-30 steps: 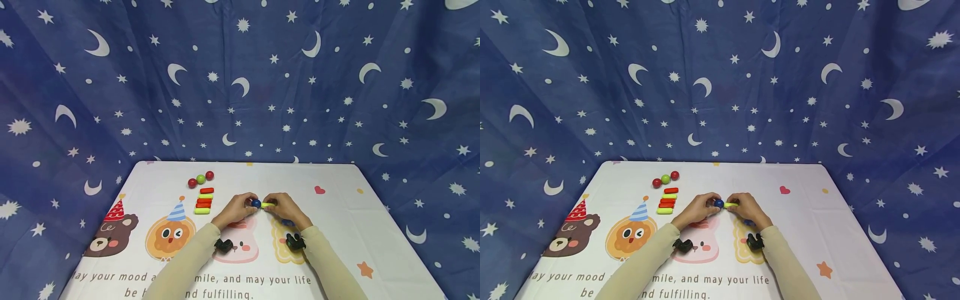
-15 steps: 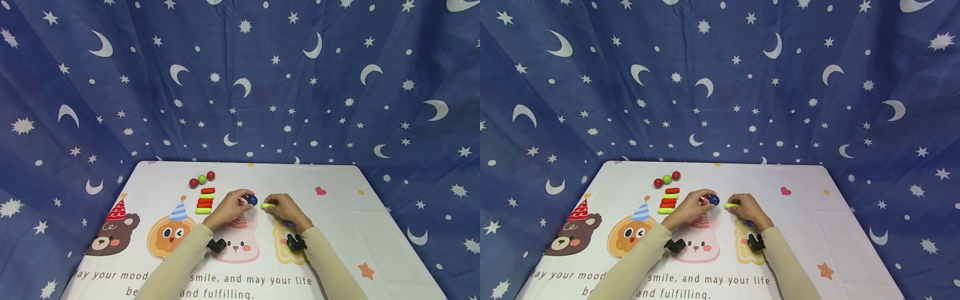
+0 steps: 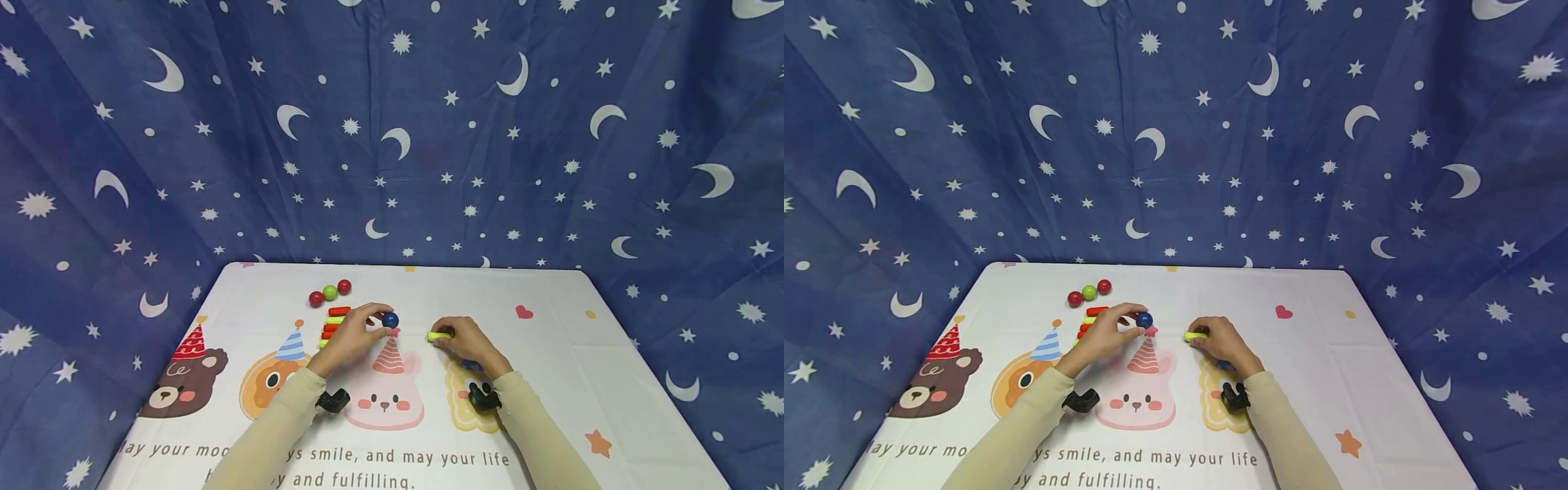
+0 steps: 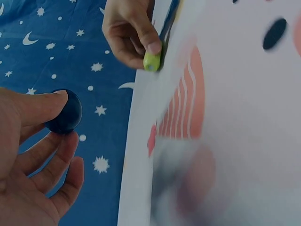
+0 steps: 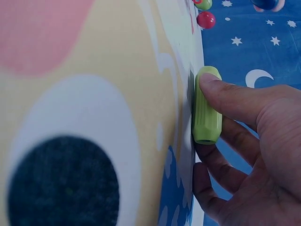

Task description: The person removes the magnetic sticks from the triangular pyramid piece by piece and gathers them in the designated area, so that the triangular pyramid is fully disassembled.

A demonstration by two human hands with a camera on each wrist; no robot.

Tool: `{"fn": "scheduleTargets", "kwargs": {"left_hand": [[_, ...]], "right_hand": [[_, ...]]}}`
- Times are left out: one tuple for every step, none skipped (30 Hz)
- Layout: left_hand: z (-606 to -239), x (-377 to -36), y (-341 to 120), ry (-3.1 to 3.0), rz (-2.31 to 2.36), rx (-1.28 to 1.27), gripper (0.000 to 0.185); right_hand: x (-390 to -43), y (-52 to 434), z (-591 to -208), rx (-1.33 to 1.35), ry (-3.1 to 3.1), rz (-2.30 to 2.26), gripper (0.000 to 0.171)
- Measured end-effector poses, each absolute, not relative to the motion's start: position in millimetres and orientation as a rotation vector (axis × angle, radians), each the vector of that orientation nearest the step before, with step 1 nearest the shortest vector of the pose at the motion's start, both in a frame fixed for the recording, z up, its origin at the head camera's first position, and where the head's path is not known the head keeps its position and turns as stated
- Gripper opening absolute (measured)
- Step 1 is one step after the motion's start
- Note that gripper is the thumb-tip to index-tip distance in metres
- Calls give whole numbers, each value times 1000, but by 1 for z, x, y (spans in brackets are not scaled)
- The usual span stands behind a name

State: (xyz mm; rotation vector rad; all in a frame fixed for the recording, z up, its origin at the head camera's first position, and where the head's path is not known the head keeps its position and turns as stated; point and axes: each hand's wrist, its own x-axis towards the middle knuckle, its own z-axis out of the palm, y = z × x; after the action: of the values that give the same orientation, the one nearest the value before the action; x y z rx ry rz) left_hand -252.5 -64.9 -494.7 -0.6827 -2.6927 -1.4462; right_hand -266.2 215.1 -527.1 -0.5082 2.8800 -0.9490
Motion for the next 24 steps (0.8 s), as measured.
{"fn": "scheduleTargets", "kwargs": {"left_hand": [[-495,-252,-69,-2692,-1438,-674,40],[-496,-252,-73,-2694,-1432,-663,40],[-496,-252,-77,-2697,-1423,-652,41],[-497,-253,-81,-2696,-1419,-644,40],[-497,-253,-85,-2694,-1411,-640,41],[-497,-253,-89,-2693,-1411,-630,41],[-498,-253,-93,-2692,-1410,-622,40],[-498,-253,-96,-2696,-1410,-610,40],[-498,-253,-100,-2701,-1416,-596,40],[-497,-252,-103,-2708,-1424,-578,40],[-497,-251,-107,-2713,-1429,-565,40],[-497,-251,-110,-2722,-1434,-545,40],[-497,-251,-114,-2733,-1422,-528,40],[-497,-250,-117,-2743,-1414,-507,40],[-498,-250,-120,-2749,-1411,-491,41],[-498,-250,-124,-2753,-1402,-477,41],[-499,-250,-127,-2751,-1392,-470,41],[-500,-250,-130,-2746,-1393,-462,41],[-501,-250,-133,-2743,-1395,-456,41],[-501,-250,-135,-2738,-1408,-445,42],[-503,-250,-138,-2737,-1411,-431,41],[-504,-251,-141,-2738,-1416,-413,41],[-504,-251,-144,-2738,-1428,-396,41],[-505,-252,-146,-2737,-1445,-379,41]], "right_hand": [[-266,215,-527,-511,2878,-955,14],[-266,215,-527,-515,2876,-961,14],[-266,215,-528,-518,2875,-964,13],[-266,216,-528,-521,2873,-968,13],[-266,216,-528,-522,2873,-966,13],[-266,216,-528,-527,2872,-969,13],[-266,216,-528,-529,2872,-970,13],[-266,216,-528,-530,2872,-969,13],[-266,216,-527,-530,2871,-970,13],[-266,216,-527,-532,2872,-969,13],[-266,216,-527,-532,2871,-970,13],[-266,216,-527,-532,2870,-973,13],[-266,216,-527,-529,2869,-972,13],[-266,216,-527,-528,2868,-974,13],[-266,216,-527,-527,2868,-976,13],[-266,216,-527,-525,2867,-975,13],[-266,216,-527,-521,2866,-975,13],[-266,216,-527,-519,2866,-974,13],[-266,216,-527,-516,2866,-970,13],[-266,216,-527,-512,2867,-968,13],[-266,216,-527,-507,2867,-965,13],[-266,216,-527,-501,2868,-962,14],[-266,216,-527,-497,2869,-960,14],[-266,215,-528,-492,2870,-958,14]]}}
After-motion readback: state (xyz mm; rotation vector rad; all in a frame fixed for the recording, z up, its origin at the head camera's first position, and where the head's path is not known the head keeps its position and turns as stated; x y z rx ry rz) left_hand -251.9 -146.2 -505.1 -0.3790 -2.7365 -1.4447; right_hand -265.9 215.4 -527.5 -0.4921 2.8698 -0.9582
